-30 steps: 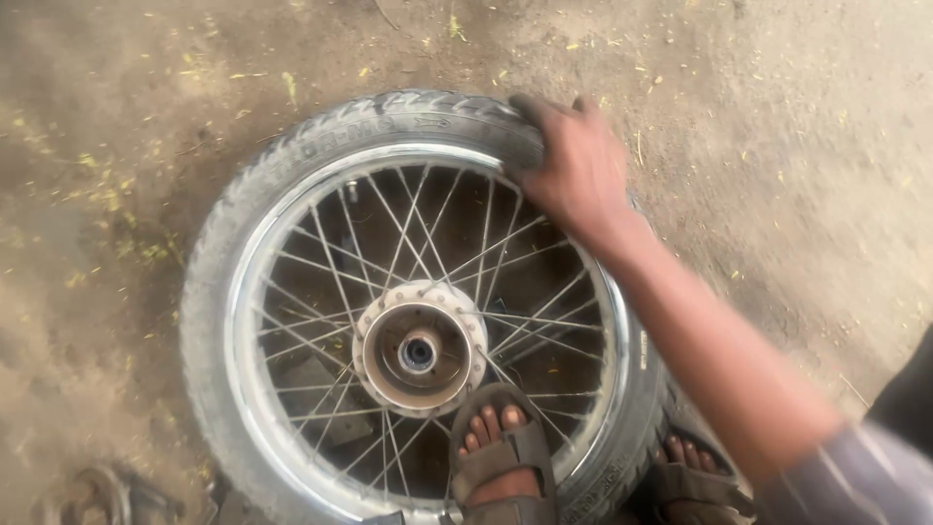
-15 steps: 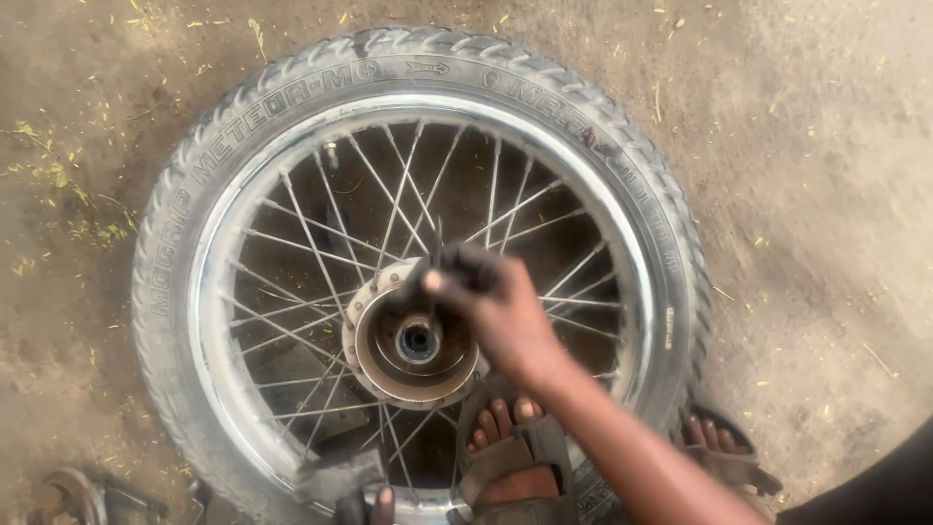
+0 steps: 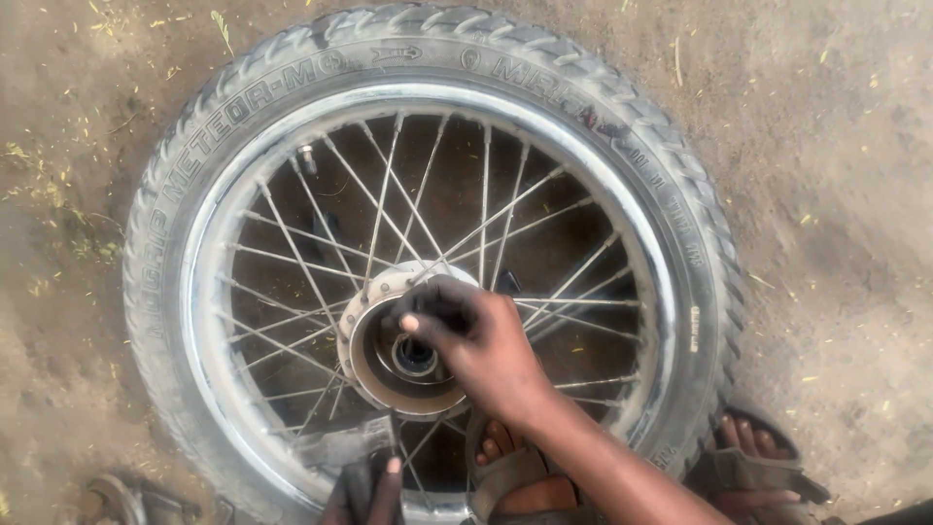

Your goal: The person sits on the ground with a spoked motorcycle wheel and repeatedly hammers a metal component into the wheel hub, holding the part in place with one hand while striking it with a hammer, occasionally repositioning the wheel.

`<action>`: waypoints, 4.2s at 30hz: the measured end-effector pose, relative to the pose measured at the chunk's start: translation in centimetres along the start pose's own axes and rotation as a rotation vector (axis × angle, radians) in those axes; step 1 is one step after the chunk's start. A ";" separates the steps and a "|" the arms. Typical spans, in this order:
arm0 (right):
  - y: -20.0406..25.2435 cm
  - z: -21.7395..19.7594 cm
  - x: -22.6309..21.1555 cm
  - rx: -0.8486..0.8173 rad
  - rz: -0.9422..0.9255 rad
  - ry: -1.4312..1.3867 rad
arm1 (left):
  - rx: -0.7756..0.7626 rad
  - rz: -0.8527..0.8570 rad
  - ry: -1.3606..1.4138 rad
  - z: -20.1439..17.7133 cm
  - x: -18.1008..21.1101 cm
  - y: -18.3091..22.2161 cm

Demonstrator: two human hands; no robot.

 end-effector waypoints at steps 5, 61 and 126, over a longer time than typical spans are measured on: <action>0.2 0.3 0.2 -0.058 -0.043 0.144 | -0.070 -0.453 0.005 2.9 4.5 -0.3; 2.8 -0.9 1.9 0.314 -0.031 -0.113 | 0.083 -0.032 0.107 -0.3 16.0 -1.9; 3.6 -1.9 1.9 0.422 -0.142 -0.078 | -0.348 0.406 -1.348 10.8 48.2 0.6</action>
Point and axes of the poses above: each hand's wrist, its own y-axis away from the middle knuckle, its own z-axis out of the palm, x = y × z, the point moved 8 cm from there along -y, towards the middle knuckle, and after that the axes turned 1 degree about z, right-handed, at the moved point
